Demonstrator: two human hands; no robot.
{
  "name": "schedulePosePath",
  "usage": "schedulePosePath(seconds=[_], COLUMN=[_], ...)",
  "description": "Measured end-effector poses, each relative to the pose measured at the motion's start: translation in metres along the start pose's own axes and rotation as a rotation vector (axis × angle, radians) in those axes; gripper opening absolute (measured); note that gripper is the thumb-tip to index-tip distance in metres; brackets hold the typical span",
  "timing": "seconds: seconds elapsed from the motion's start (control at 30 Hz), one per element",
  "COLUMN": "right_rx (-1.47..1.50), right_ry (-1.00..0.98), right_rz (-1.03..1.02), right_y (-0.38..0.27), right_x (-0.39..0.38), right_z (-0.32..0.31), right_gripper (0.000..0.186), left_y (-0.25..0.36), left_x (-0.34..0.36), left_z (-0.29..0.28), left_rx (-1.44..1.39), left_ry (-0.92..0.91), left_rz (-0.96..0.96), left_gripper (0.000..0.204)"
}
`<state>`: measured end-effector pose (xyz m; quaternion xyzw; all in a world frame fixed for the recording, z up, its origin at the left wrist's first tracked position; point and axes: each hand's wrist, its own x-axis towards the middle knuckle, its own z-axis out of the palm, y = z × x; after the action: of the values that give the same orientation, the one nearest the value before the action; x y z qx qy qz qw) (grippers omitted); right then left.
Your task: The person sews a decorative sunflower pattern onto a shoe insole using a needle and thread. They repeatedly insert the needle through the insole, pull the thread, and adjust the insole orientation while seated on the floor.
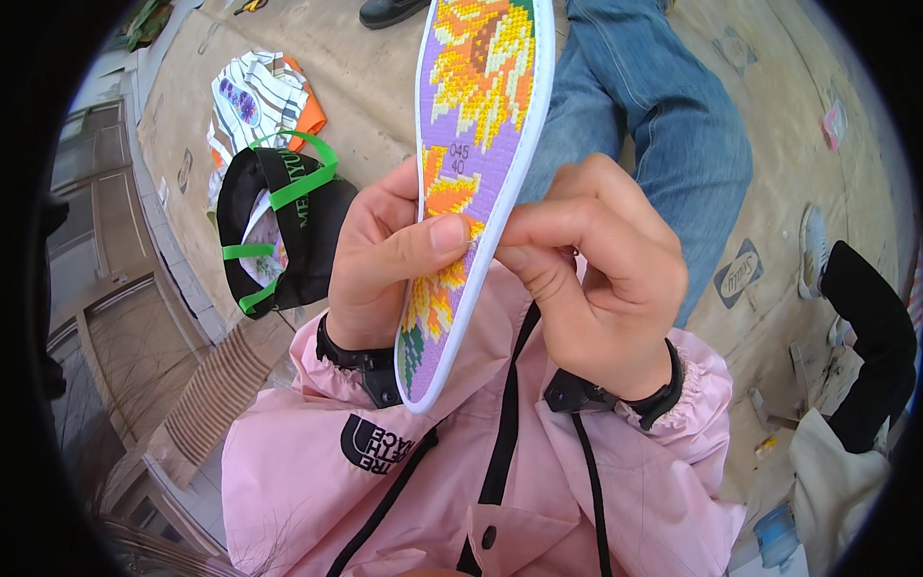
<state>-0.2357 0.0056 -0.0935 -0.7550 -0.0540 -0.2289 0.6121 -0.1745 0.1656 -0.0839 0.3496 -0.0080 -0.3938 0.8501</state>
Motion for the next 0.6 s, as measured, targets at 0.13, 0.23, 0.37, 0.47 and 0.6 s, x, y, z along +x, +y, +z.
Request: schedulePosePath(seconds=[0.13, 0.23, 0.37, 0.47, 0.6], right_rx=[0.142, 0.322, 0.428, 0.148, -0.399], right_ry=[-0.004, 0.098, 0.144, 0.154, 0.04], right_rz=[0.042, 0.245, 0.167, 0.133, -0.16], right_y=[0.011, -0.001, 0.004, 0.008, 0.003], right_x=[-0.004, -0.009, -0.009, -0.008, 0.008], right_z=[0.001, 0.009, 0.011, 0.009, -0.004], right_gripper=[0.012, 0.017, 0.018, 0.018, 0.019], left_y=[0.001, -0.001, -0.013, -0.017, -0.023], left_x=[-0.003, -0.001, 0.003, 0.003, 0.005], left_z=[0.004, 0.004, 0.0, -0.001, -0.004], left_rx=[0.073, 0.126, 0.177, 0.291, 0.386], left_ry=[0.038, 0.064, 0.071, 0.144, 0.197], left_rz=[0.037, 0.086, 0.197, 0.28, 0.393], left_gripper=[0.04, 0.039, 0.036, 0.035, 0.029])
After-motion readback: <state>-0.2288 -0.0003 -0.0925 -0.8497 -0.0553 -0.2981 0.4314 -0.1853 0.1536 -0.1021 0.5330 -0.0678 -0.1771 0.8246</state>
